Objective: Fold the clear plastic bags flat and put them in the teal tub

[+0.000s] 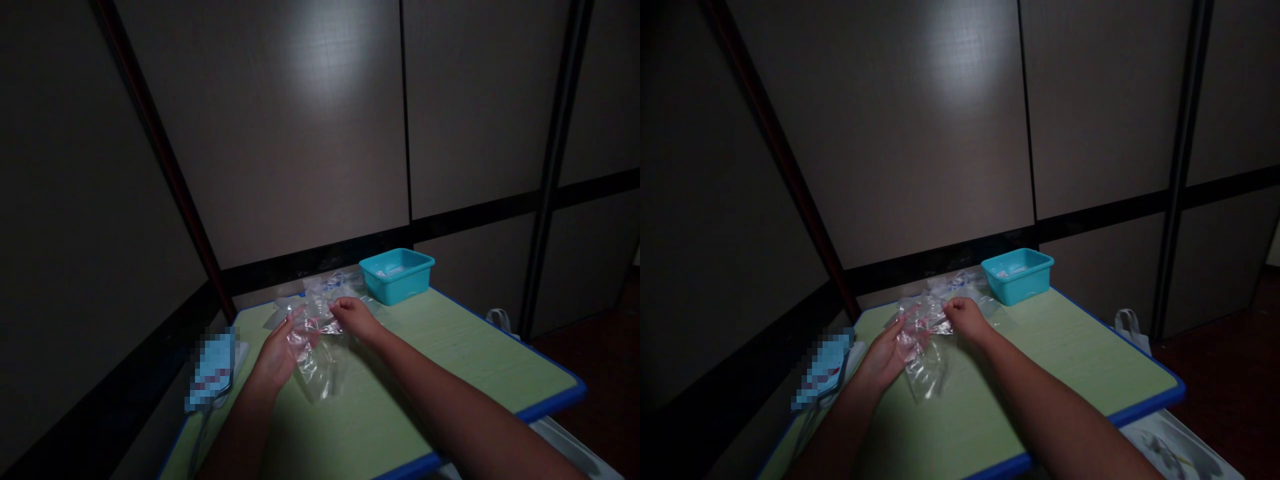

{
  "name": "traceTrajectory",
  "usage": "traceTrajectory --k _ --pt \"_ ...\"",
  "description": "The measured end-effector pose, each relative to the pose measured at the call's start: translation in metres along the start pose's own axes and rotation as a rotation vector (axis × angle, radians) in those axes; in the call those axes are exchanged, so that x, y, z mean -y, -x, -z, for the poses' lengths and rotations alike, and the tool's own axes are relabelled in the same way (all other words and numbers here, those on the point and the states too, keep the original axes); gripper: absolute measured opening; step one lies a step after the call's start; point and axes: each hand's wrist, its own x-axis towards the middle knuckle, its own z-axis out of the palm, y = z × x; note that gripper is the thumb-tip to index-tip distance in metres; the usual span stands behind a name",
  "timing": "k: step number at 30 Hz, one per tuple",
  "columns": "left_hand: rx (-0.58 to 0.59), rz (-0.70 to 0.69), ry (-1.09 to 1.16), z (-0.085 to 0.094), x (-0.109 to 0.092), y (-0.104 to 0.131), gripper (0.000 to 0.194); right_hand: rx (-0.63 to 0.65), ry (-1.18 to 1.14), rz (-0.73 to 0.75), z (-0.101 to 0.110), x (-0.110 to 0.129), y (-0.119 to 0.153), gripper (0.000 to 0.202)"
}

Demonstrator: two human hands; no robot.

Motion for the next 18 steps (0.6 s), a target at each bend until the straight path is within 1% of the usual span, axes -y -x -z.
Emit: traceTrajectory --k 2,6,8,10,13,16,18 --pt "-0.001 0.011 0.004 0.004 0.0 -0.002 0.03 -0.012 0.013 -0.008 0.0 -0.001 -0.001 0.034" --pt "-0.145 0.046 -0.002 0.012 0.002 -0.007 0.028 -0.051 0.035 -0.009 0.0 -0.004 -0.004 0.033" --pt "-0.19 0.08 -0.01 0.014 0.002 -0.008 0.027 -0.065 0.045 -0.008 0.0 -0.005 -0.005 0.033" --pt "-0.182 0.121 -0.012 0.013 0.002 -0.008 0.028 -0.048 0.048 -0.013 0.0 -0.005 -0.005 0.032" --pt "-0.126 0.169 -0.007 0.008 0.002 -0.007 0.036 0.033 0.048 -0.027 -0.001 -0.003 -0.002 0.032" --pt "-0.05 0.172 -0.013 0.007 0.004 -0.006 0.035 0.107 0.061 -0.031 -0.002 0.0 0.001 0.034" --pt "-0.032 0.147 -0.037 0.009 0.006 -0.006 0.035 0.131 0.073 -0.031 -0.003 0.001 0.003 0.035"
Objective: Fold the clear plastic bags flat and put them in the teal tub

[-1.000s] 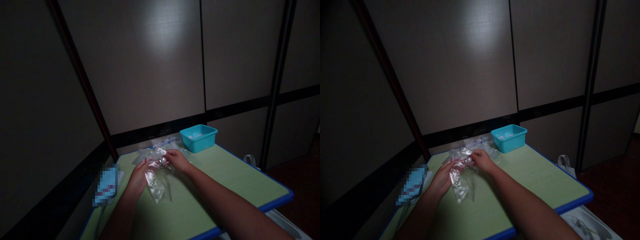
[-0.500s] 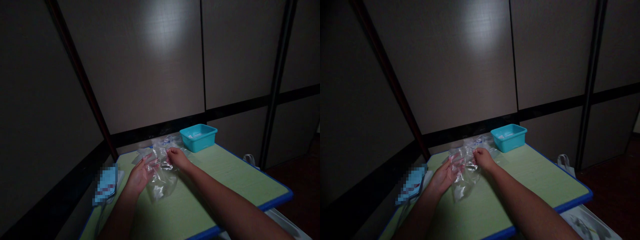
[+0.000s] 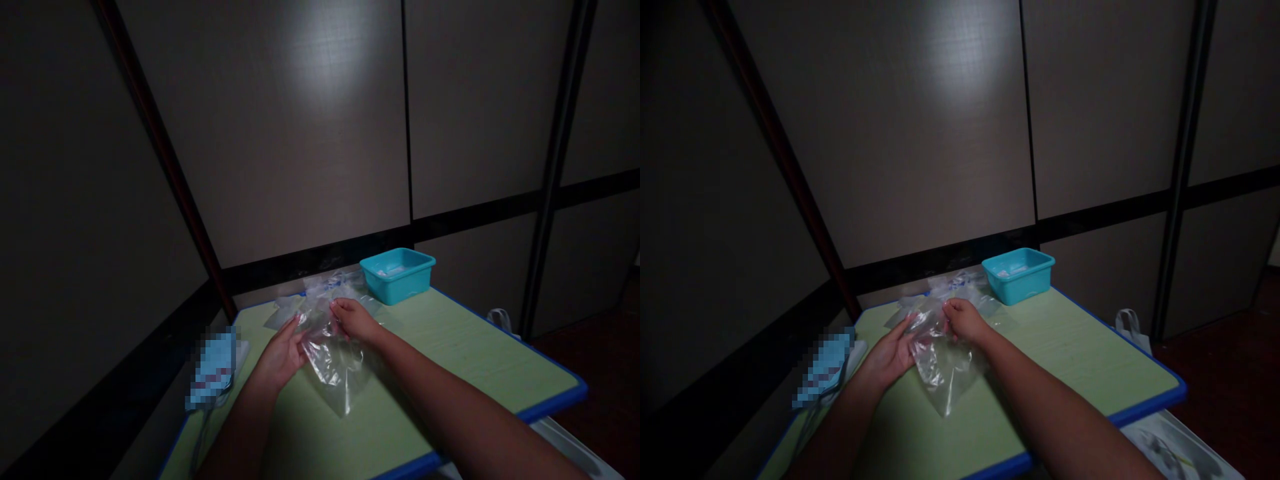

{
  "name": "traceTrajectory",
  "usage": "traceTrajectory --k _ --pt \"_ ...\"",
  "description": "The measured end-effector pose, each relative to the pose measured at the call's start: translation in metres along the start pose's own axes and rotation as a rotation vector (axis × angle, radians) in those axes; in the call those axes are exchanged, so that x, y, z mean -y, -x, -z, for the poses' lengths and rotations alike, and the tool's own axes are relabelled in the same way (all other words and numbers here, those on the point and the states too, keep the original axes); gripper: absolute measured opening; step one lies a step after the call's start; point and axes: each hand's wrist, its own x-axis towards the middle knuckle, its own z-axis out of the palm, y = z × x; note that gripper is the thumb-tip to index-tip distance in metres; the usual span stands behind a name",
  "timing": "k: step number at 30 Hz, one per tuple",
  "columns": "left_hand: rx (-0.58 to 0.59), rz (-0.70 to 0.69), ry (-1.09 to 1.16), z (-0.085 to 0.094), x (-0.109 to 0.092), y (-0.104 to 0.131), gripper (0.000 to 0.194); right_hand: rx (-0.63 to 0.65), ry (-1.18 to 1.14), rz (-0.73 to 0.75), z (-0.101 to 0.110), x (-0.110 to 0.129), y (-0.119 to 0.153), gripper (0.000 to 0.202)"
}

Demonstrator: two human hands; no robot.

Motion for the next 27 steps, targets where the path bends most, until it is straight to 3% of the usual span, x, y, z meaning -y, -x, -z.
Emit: traceTrajectory --k 6,11,19,27 --pt "0.028 -0.107 -0.006 0.001 0.002 0.001 0.04 0.038 0.038 -0.047 -0.002 0.001 0.003 0.037" --pt "-0.154 -0.248 0.089 0.003 -0.004 -0.002 0.033 0.023 0.111 -0.12 -0.001 -0.006 0.001 0.032" --pt "-0.287 -0.389 0.134 0.01 -0.009 -0.006 0.027 -0.153 0.235 -0.183 0.005 -0.018 -0.008 0.027" --pt "-0.477 -0.43 0.097 0.026 -0.005 -0.011 0.013 -0.14 0.298 -0.208 0.005 -0.019 -0.006 0.03"
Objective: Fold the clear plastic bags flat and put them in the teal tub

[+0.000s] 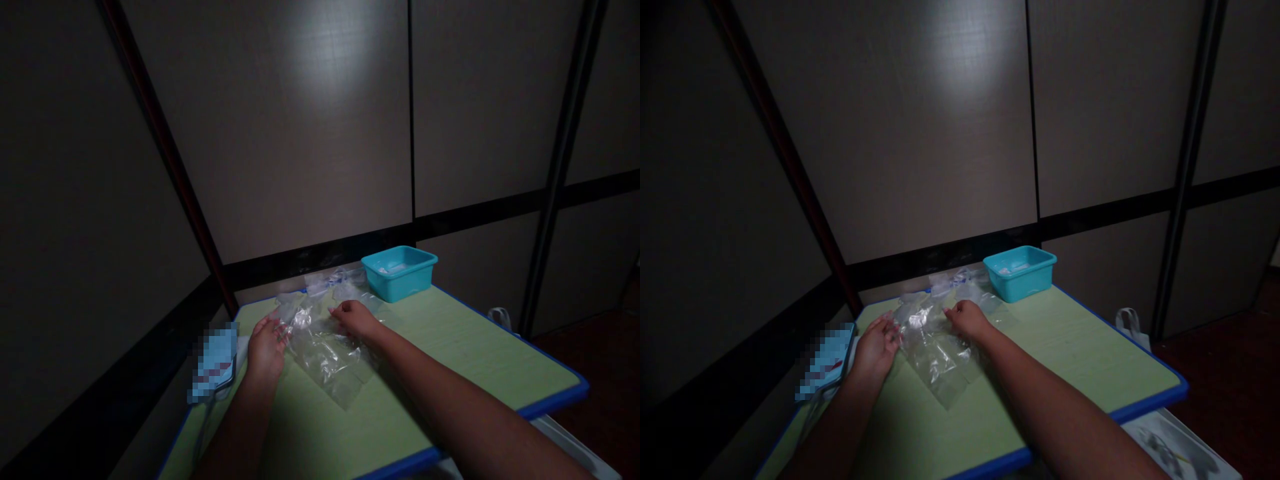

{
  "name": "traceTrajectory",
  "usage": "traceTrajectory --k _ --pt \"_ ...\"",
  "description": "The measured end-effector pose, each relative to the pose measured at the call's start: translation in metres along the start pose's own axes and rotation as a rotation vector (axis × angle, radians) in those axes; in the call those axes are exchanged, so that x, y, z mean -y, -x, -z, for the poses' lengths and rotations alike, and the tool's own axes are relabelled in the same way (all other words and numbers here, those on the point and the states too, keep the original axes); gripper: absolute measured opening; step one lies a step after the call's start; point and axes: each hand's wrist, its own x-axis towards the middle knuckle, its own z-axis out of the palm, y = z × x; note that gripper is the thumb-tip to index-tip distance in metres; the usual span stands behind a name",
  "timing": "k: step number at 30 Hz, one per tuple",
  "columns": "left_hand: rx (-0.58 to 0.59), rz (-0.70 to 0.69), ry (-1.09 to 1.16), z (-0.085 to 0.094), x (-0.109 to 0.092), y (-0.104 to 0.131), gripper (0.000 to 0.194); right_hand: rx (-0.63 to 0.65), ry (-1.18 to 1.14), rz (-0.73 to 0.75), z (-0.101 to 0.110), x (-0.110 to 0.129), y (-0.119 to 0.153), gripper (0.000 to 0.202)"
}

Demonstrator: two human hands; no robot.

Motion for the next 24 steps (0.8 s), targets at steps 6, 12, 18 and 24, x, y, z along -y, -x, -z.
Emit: traceTrajectory --k 6,12,18,24 --pt "-0.086 -0.07 -0.051 -0.0033 -0.0026 0.0028 0.01 0.044 0.059 0.018 -0.0002 -0.0029 -0.0027 0.017" --pt "-0.133 -0.149 -0.068 -0.0051 -0.0057 0.0058 0.01 0.033 0.18 0.084 0.0013 -0.0044 -0.0037 0.009" --pt "-0.139 -0.17 -0.092 -0.0058 -0.0056 0.0057 0.01 -0.02 0.347 0.17 0.0067 0.0031 0.0026 0.013" --pt "-0.149 -0.184 -0.12 -0.0057 -0.005 0.0044 0.011 -0.017 0.431 0.175 0.0081 0.0044 0.004 0.01"
